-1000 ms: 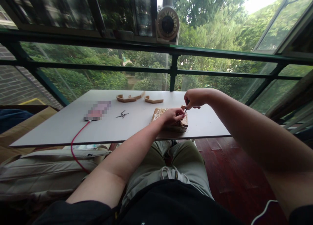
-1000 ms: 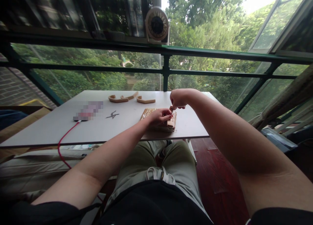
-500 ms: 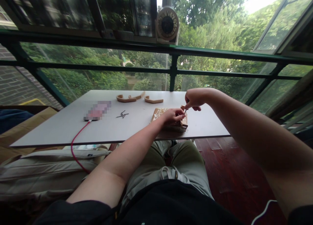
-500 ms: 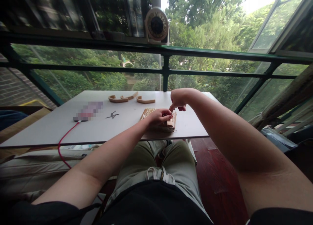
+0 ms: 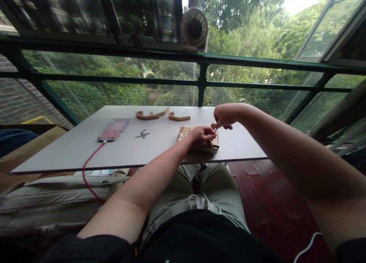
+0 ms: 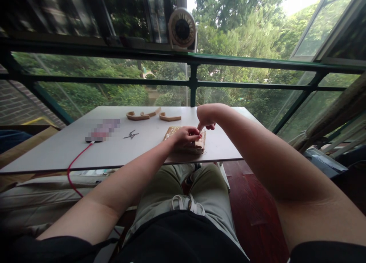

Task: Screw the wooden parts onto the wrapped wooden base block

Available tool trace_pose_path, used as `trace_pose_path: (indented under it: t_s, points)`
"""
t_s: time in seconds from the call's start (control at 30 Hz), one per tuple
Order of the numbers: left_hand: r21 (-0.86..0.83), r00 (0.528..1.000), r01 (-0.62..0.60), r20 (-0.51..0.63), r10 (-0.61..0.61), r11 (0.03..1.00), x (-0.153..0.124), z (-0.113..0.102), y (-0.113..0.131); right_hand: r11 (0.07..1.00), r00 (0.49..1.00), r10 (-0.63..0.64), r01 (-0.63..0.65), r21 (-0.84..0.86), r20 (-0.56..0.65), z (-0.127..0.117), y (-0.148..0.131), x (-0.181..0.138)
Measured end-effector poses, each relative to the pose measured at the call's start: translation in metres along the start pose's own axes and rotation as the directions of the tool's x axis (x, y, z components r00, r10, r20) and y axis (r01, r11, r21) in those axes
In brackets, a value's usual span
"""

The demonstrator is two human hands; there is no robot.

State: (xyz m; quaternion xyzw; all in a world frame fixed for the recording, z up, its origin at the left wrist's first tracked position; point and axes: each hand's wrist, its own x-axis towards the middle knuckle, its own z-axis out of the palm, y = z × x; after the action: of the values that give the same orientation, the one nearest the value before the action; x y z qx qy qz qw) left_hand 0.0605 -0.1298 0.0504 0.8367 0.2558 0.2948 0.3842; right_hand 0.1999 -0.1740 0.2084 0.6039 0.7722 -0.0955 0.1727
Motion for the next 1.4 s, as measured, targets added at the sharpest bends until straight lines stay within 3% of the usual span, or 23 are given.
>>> trace_pose_path:
  t_s: [0.2,0.57,0.97,1.4]
  points:
    - [0.064,0.999,-0.007,-0.031,0.009,0.998,0.002,0.0,0.001,0.997,0.997,-0.059,0.062,0.055,-0.046,0.004,0.0,0.003]
    - [0.079,1.0,-0.003,-0.023,0.005,0.997,0.003,0.001,0.0,0.996,0.998,-0.034,0.038,0.079,-0.051,0.005,0.003,0.009]
    - [0.081,1.0,0.0,-0.018,0.002,0.997,0.003,0.001,0.0,0.997,1.0,-0.022,0.02,-0.079,-0.022,0.002,0.001,0.004]
    - [0.059,0.999,0.048,-0.023,-0.047,0.997,-0.001,0.002,0.01,0.998,0.999,0.014,-0.01,-0.069,0.046,0.001,0.007,0.007]
